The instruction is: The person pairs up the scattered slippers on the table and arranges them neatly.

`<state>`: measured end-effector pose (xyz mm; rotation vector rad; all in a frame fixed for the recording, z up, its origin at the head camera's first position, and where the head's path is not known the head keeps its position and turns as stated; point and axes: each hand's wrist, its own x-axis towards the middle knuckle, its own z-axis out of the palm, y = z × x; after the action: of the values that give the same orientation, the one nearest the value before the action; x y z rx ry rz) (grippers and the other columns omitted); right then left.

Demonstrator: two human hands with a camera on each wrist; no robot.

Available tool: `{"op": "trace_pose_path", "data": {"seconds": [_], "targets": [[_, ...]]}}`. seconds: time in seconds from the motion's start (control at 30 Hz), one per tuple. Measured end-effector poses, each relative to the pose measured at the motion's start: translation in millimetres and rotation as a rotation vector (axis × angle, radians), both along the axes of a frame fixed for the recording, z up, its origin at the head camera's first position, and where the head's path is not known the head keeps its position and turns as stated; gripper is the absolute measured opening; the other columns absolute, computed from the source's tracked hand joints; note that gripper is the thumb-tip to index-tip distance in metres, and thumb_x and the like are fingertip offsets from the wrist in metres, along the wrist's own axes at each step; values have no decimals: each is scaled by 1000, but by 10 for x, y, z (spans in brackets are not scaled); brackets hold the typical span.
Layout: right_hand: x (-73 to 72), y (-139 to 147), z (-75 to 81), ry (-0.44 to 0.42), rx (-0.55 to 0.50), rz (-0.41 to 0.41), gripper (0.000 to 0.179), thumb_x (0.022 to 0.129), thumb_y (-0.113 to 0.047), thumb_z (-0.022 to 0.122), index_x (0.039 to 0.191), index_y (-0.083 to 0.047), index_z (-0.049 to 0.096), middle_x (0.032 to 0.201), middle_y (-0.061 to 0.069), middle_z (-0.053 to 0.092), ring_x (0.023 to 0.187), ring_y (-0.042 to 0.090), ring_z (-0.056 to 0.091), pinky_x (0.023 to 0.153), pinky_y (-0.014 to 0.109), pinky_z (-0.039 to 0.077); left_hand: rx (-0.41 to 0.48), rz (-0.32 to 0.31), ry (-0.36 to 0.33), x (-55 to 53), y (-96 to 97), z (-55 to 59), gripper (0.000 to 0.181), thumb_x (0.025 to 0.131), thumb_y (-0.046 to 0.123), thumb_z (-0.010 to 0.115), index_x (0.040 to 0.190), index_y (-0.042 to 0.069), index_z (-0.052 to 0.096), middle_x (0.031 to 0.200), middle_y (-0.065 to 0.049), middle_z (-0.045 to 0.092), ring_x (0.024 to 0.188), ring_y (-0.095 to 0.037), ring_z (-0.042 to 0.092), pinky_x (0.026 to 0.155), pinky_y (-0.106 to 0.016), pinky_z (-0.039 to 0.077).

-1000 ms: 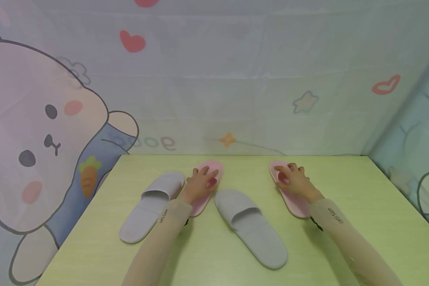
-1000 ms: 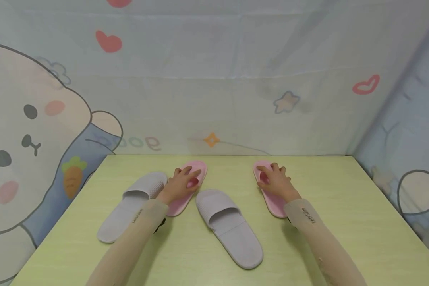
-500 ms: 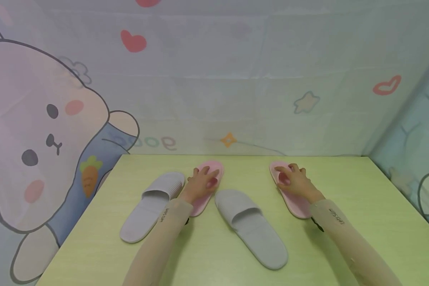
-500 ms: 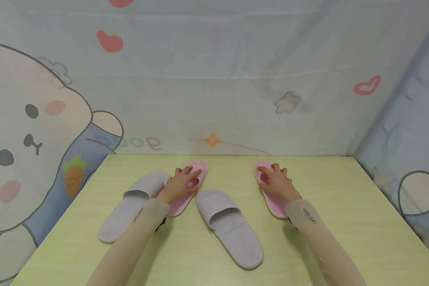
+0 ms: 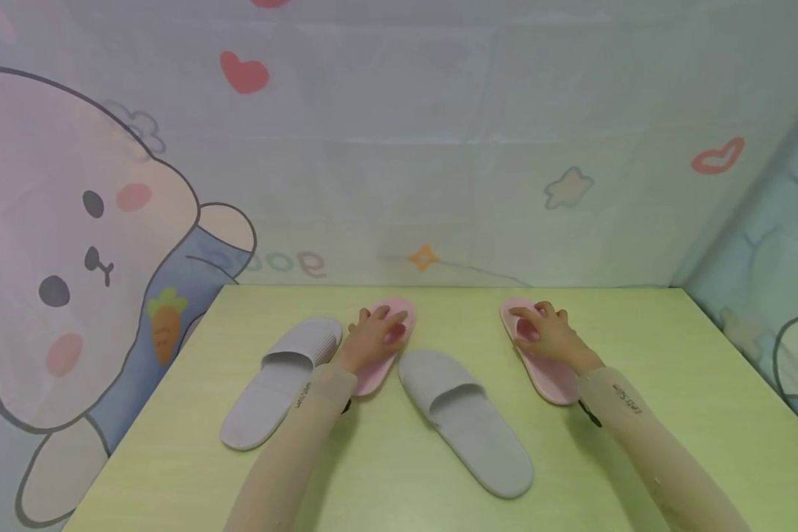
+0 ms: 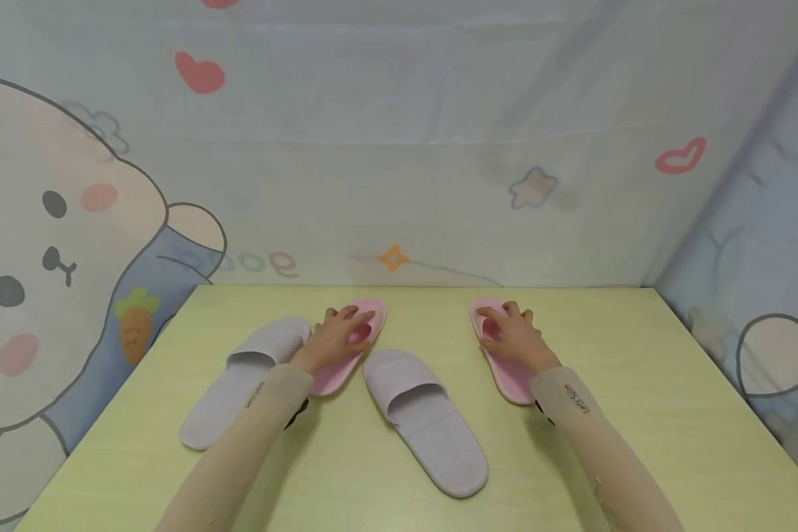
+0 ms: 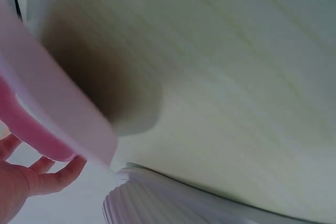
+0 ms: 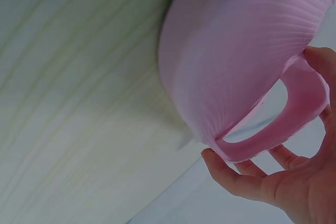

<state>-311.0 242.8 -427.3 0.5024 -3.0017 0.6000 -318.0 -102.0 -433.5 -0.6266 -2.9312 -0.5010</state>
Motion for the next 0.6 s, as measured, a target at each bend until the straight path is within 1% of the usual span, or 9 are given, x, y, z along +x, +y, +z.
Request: {"op": "trace_pose_path", "data": {"seconds": [0.13,0.23,0.4,0.47,0.6], "targets": [[-16,4,-17,0,6,-1,52,81,-27,60,129,-19,39,128,32,30,104,50,31,62,59,43,3,2,7,1,13,5,49,87,35,54,133,26,41,138,-13,38,119,-44,36,83,-64,36],[-31,13,-38,3,8,-3,53,81,-28,60,129,-20,39,128,31,30,104,49,31,62,59,43,18,10,0,9,25,12,49,87,35,54,133,27,41,139,-12,37,121,-43,34,86,-66,32],[-35,13,-41,3,12,4,54,82,-30,60,130,-20,38,129,30,28,104,51,30,62,60,43,53,12,3,26,47,27,44,89,37,49,131,25,43,138,-11,38,120,-41,34,88,-67,29],[-34,11,-36,-4,8,2,54,81,-29,60,130,-20,38,129,30,28,105,51,30,63,60,43,66,5,12,34,57,36,43,90,36,49,130,24,44,137,-12,39,119,-41,35,87,-66,30],[-32,7,-24,-18,-7,-3,53,81,-28,59,130,-21,39,129,31,28,107,50,29,65,60,43,59,-1,21,45,75,49,44,87,34,54,129,22,46,134,-13,41,116,-41,37,84,-64,34]]}}
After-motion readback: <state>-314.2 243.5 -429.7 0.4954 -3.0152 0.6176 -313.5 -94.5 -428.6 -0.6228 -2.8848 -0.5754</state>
